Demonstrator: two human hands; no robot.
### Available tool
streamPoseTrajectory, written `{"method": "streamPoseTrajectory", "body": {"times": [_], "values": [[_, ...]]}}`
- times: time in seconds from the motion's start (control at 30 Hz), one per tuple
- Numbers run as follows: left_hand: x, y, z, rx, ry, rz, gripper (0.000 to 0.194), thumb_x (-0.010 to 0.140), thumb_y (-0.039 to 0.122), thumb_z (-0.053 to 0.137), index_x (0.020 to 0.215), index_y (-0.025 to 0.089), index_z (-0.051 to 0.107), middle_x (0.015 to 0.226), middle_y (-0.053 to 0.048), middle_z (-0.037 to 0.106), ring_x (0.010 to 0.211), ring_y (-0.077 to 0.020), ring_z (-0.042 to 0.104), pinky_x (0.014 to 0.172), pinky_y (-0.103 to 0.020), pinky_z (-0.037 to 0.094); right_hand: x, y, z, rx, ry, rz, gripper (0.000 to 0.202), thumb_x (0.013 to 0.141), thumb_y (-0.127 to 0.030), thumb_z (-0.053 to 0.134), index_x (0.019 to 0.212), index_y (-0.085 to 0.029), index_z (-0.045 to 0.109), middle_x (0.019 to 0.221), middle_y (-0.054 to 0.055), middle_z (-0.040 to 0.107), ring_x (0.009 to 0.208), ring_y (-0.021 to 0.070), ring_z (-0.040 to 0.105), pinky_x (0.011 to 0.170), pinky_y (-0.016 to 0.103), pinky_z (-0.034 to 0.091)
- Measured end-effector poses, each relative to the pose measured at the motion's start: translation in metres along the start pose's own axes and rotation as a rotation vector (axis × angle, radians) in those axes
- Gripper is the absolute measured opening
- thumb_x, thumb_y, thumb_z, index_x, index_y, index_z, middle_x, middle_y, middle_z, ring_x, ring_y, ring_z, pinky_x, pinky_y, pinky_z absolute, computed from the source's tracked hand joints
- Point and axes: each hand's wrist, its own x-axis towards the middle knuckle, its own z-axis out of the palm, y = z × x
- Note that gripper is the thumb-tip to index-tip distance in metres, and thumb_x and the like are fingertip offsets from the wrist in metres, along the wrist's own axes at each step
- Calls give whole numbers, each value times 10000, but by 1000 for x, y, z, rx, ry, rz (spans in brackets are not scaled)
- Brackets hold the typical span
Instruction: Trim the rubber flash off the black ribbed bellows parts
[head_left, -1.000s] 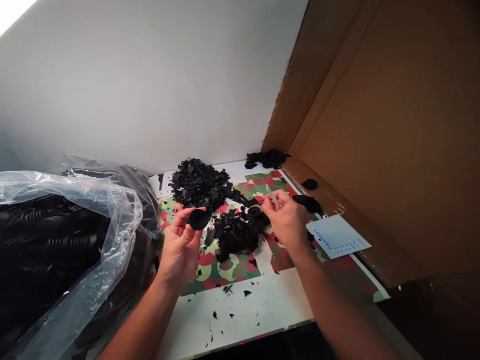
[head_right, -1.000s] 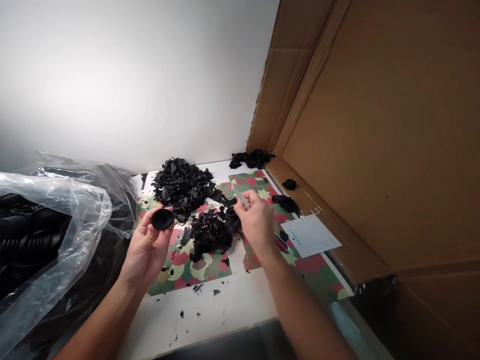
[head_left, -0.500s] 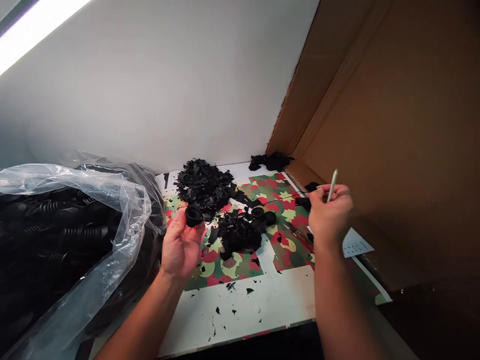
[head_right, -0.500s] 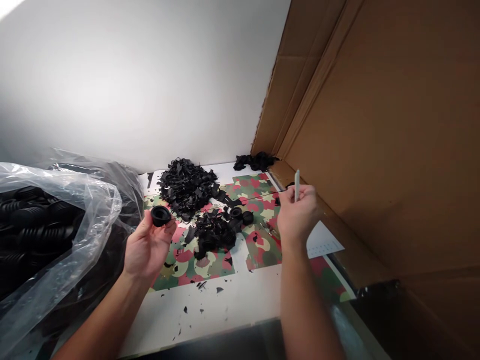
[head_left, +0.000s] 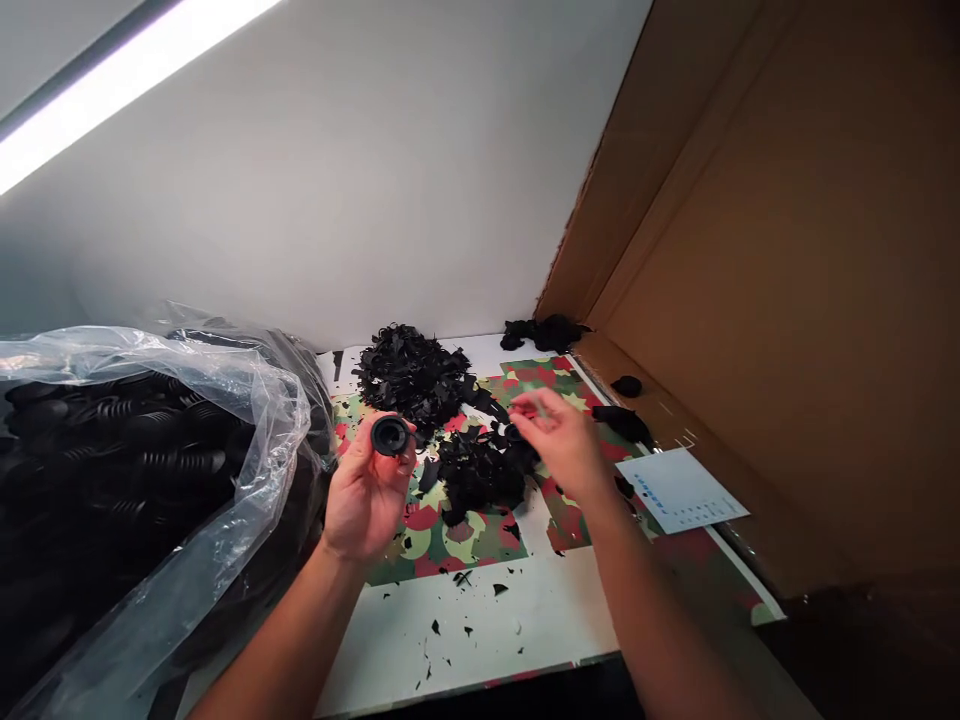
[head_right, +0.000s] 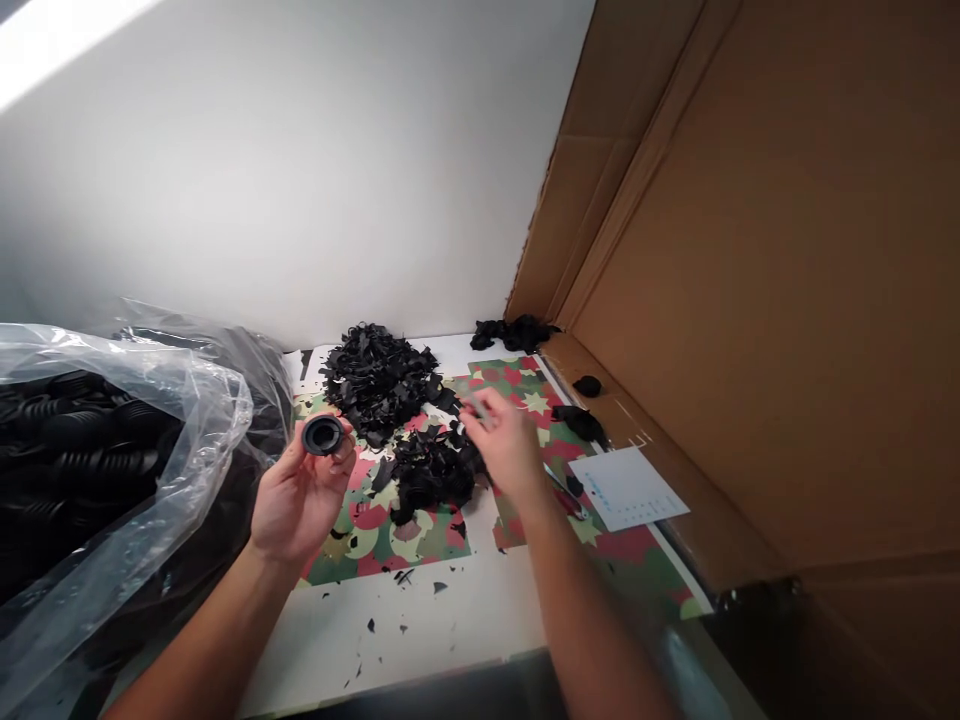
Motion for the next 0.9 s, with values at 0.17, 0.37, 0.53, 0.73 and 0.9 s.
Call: {"method": "streamPoseTrajectory", "body": {"times": [0.17, 0.37, 0.53, 0.73, 0.9], "values": [[1, -9, 2, 90, -43, -25, 288, 784, 425, 855, 831, 164, 745, 742, -37, 711, 522, -83, 544, 467, -180, 490, -19, -39, 21, 131, -242, -282, 128, 926, -263, 632, 957, -243, 754, 979, 66, 729, 928, 223, 696, 818, 341, 561], [0, -15, 0, 310, 10, -17, 416, 745, 554, 855, 883, 182, 726, 637, 25, 621, 463, -94, 548, 413, -184, 438, -30, -60, 40, 273, -387, -224, 68, 872, -220, 702, 917, -238, 751, 980, 46, 675, 889, 191, 652, 783, 313, 541], [-2, -16, -10, 675, -52, 387, 571, 635, 556, 922, 1093, 248, 775, 942, -38, 689, 677, -138, 627, 575, -229, 529, -34, -57, 51, 482, -330, 62, 235, 847, -390, 736, 718, -219, 639, 846, 22, 607, 761, 170, 592, 665, 294, 509], [-3, -13, -13, 973, -81, 666, 369, 762, 370, 890, 1110, 284, 803, 876, -7, 650, 662, -127, 567, 607, -243, 515, -39, -53, 55, 572, -309, 113, 214, 825, -404, 769, 764, -213, 693, 862, 20, 611, 727, 150, 589, 618, 267, 521], [1, -7, -14, 1189, -255, 624, 243, 865, 378, 790, 1089, 285, 811, 847, -10, 657, 624, -123, 550, 552, -240, 504, -35, -50, 42, 356, -247, -245, 156, 897, -223, 718, 1007, -295, 803, 985, 40, 643, 893, 188, 657, 715, 296, 586]]}}
